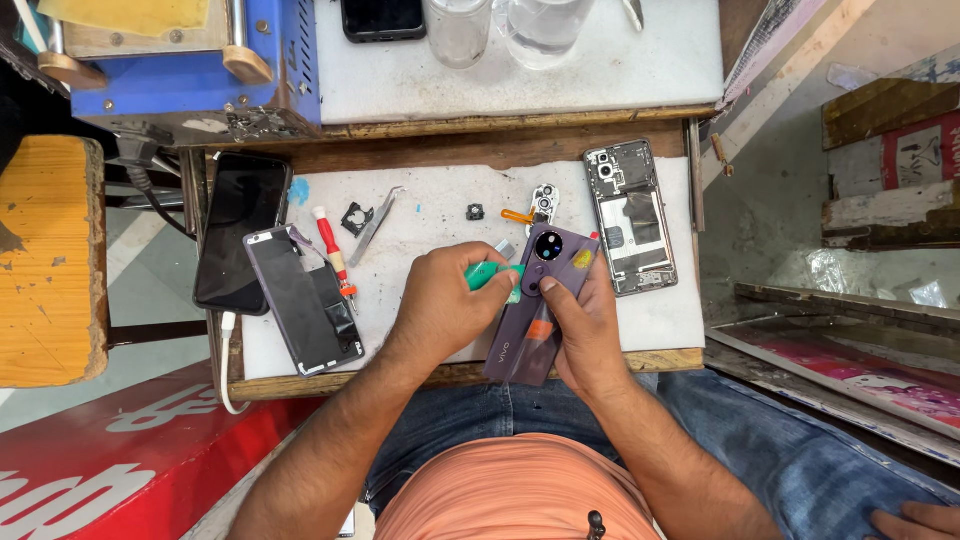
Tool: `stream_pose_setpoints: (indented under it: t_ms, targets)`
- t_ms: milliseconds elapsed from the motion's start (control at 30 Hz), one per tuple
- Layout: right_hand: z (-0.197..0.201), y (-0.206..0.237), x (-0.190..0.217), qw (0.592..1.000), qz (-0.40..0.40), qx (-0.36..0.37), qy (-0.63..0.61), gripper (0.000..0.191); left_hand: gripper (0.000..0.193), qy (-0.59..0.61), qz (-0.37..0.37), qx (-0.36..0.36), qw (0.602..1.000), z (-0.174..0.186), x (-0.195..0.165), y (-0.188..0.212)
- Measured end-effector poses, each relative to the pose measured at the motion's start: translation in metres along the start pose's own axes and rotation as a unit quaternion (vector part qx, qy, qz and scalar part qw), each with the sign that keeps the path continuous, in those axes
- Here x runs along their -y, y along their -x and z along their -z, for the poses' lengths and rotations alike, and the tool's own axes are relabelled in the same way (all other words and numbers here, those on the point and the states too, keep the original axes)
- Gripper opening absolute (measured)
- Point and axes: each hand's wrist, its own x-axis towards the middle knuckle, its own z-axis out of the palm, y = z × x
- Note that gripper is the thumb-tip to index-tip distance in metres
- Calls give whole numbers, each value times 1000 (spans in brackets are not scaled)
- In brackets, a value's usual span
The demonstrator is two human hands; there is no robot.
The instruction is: The person cleans the back of a purple smartphone with a green cloth and liquid from a spray bottle, then wipes the camera module area. They handle the phone's back cover and camera components, applying adhesive to a small part and placing it on the workbench.
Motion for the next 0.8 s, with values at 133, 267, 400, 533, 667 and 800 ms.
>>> stream_pose_setpoints:
  t_ms: [133,267,400,533,667,800]
  targets:
    - [3,0,-2,1000,-6,5,19,49,19,-22,-3,8,1000,3,-2,-6]
    - [7,0,-5,1000,-14,4,16,47,19,-25,0,-2,1000,2,-7,-5]
    - [4,2,-6,1000,6,0,-3,46,19,-28,-1,-21,999,-3,-10,4]
    - [1,1,-5,999,20,-17,-20,47,18,-21,-15,-34,999,-9,-11,13]
    - [1,2,-5,999,15,-23,-26,51,18,-10,-14,-42,999,-12,-12,16]
    - [1,3,-7,999,26,-16,-18,48,17,-20,12,-28,999,-11,-12,17]
